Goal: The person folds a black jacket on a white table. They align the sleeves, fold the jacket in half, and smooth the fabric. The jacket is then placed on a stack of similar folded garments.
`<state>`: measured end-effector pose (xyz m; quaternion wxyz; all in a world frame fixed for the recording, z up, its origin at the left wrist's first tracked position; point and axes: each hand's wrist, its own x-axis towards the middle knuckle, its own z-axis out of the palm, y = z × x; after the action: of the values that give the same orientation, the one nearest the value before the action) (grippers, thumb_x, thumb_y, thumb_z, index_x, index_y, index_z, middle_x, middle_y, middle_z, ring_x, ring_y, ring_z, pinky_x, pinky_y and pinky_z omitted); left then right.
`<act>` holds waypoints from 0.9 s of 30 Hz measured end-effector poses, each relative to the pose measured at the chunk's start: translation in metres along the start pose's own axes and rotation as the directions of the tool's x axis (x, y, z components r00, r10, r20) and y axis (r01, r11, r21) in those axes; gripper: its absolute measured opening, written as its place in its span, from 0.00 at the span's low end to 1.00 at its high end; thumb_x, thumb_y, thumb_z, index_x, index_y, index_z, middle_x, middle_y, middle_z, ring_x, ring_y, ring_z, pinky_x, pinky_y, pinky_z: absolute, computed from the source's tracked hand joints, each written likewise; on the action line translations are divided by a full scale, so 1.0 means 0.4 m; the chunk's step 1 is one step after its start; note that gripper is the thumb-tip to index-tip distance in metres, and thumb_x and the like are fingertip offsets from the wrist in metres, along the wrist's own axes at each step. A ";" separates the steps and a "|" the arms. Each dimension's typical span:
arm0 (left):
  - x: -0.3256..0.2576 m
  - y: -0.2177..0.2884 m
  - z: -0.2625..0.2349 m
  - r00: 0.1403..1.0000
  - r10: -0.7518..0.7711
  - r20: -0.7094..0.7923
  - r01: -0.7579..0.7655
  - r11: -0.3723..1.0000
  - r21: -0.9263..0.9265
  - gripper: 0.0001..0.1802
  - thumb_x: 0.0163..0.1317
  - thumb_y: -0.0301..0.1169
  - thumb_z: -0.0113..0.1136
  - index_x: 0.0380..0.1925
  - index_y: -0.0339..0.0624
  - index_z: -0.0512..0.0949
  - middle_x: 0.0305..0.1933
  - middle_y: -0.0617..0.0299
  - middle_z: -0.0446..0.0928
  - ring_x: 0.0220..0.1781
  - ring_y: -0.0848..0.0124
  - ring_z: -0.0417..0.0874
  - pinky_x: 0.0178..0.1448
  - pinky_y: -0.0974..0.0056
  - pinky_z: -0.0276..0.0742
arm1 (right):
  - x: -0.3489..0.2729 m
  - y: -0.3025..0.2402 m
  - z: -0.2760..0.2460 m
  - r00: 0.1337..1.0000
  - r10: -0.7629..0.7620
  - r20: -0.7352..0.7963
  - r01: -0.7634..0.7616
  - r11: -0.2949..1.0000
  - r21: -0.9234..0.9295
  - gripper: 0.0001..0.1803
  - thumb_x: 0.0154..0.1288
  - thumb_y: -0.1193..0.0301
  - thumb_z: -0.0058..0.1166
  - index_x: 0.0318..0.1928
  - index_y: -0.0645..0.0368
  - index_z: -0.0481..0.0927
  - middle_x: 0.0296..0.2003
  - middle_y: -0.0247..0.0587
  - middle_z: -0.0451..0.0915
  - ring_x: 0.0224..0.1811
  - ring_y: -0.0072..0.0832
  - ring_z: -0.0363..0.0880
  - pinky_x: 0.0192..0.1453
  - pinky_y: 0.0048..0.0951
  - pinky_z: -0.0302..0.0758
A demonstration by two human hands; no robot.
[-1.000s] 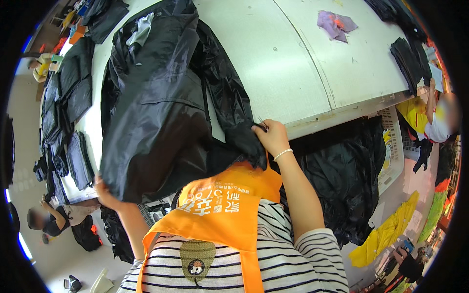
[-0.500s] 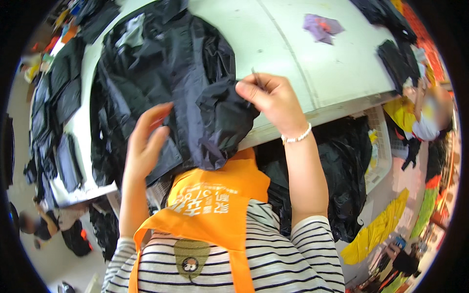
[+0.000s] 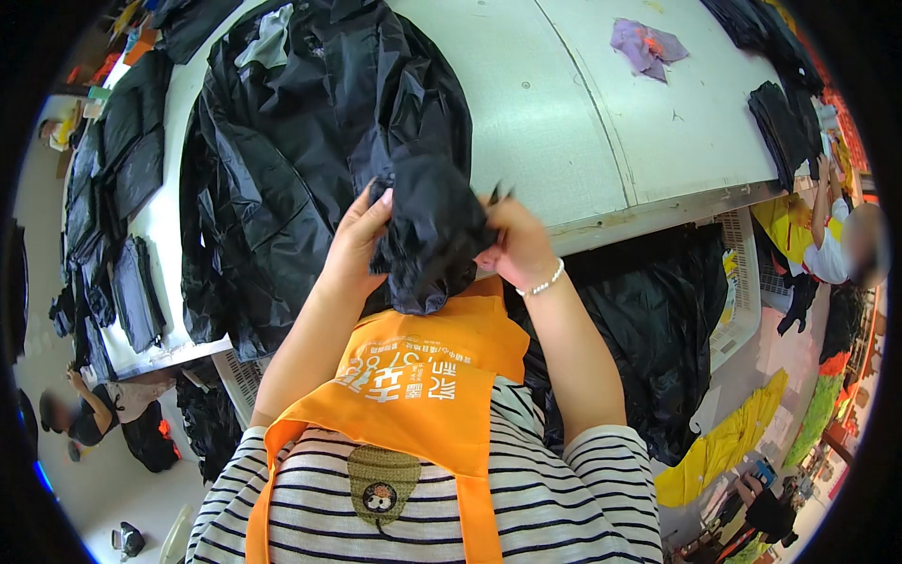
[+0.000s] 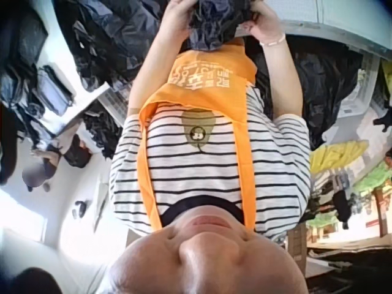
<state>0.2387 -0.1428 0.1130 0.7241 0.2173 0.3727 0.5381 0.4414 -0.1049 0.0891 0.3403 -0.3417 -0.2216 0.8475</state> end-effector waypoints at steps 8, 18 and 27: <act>0.008 0.008 -0.038 0.963 0.216 0.158 -0.259 0.599 0.758 0.12 0.53 0.21 0.66 0.38 0.32 0.79 0.39 0.65 0.78 0.39 0.79 0.76 0.46 0.74 0.72 | -0.027 -0.072 0.019 0.873 -0.486 -0.044 0.314 0.628 -0.712 0.14 0.66 0.72 0.51 0.50 0.61 0.80 0.25 0.22 0.74 0.18 0.07 0.53 0.21 0.14 0.51; -0.007 0.048 0.003 0.984 -0.143 0.104 0.108 0.952 0.288 0.09 0.62 0.25 0.59 0.40 0.29 0.80 0.35 0.65 0.82 0.36 0.82 0.77 0.45 0.74 0.75 | -0.028 -0.071 0.086 0.832 -0.547 0.092 0.324 0.344 -0.881 0.14 0.59 0.81 0.59 0.47 0.61 0.81 0.36 0.34 0.81 0.30 0.14 0.74 0.30 0.17 0.70; 0.024 0.052 0.016 0.948 -0.291 0.130 0.166 0.799 0.578 0.10 0.62 0.27 0.59 0.38 0.29 0.80 0.35 0.66 0.81 0.37 0.82 0.77 0.45 0.74 0.74 | -0.028 -0.076 0.099 0.698 -0.558 0.449 0.543 0.005 -0.840 0.13 0.52 0.80 0.64 0.40 0.59 0.81 0.33 0.35 0.79 0.27 0.24 0.78 0.29 0.22 0.74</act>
<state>0.2320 -0.1265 0.1291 0.7237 0.4290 0.4580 0.2870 0.4314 -0.0985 0.1390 0.3704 -0.3618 -0.7868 0.3361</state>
